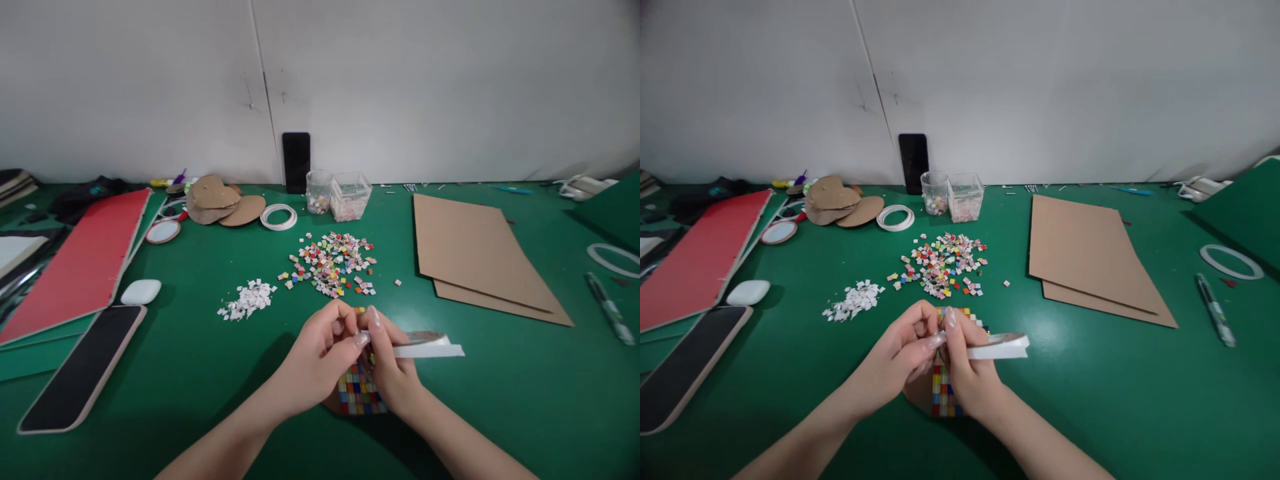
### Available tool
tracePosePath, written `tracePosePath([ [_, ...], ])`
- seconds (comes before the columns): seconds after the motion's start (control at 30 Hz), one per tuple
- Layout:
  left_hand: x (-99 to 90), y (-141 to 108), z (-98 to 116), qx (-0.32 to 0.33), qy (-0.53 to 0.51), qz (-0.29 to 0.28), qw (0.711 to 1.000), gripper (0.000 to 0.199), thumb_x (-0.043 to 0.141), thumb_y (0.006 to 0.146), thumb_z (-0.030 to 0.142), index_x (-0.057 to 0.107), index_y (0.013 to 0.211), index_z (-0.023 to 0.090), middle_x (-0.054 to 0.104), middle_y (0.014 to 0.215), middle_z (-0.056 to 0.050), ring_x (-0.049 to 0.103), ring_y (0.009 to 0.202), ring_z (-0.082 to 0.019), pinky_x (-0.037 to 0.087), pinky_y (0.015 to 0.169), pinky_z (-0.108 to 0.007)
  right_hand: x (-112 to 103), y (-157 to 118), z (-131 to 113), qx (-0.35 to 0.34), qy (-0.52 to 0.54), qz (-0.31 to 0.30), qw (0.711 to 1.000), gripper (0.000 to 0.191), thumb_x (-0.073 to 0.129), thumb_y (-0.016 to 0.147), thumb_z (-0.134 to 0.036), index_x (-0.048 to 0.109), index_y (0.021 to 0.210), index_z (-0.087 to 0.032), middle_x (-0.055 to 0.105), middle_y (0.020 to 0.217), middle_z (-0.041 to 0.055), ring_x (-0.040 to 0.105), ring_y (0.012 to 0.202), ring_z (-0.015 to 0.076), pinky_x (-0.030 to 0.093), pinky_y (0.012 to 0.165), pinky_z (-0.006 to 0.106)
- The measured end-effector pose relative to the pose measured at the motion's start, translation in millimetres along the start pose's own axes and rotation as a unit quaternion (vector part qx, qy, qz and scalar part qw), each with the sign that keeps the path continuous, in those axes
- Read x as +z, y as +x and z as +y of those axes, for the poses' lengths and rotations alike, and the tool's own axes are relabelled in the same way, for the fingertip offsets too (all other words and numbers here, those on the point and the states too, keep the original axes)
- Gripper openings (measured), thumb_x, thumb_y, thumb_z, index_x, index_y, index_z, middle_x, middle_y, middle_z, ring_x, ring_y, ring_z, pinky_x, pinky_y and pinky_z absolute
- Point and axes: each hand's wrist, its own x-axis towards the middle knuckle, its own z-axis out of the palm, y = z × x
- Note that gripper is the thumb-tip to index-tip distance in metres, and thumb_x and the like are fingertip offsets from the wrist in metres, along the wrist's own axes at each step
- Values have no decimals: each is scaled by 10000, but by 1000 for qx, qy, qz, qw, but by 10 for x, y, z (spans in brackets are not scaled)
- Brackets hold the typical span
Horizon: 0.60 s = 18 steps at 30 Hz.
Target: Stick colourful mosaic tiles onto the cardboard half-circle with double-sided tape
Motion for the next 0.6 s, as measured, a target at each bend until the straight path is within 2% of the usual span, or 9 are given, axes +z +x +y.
tracePosePath([
  [0.47, -11, -8, -37, 0, 1, 10, 1000, 174, 465, 839, 226, 362, 703, 192, 325, 504, 101, 252, 421, -37, 207, 423, -175, -19, 14, -16, -36, -25, -19, 999, 336, 316, 945, -344, 430, 664, -200, 373, 583, -34, 346, 530, 115, 321, 497, 239],
  [0.6, -2, 4, -39, -15, -13, 29, 999, 207, 425, 866, 276, 371, 687, 188, 326, 467, 100, 242, 416, -41, 212, 415, -168, -21, -7, 0, -42, -28, -38, 998, 325, 355, 934, -344, 393, 644, -204, 362, 573, -46, 328, 500, 103, 310, 474, 226],
])
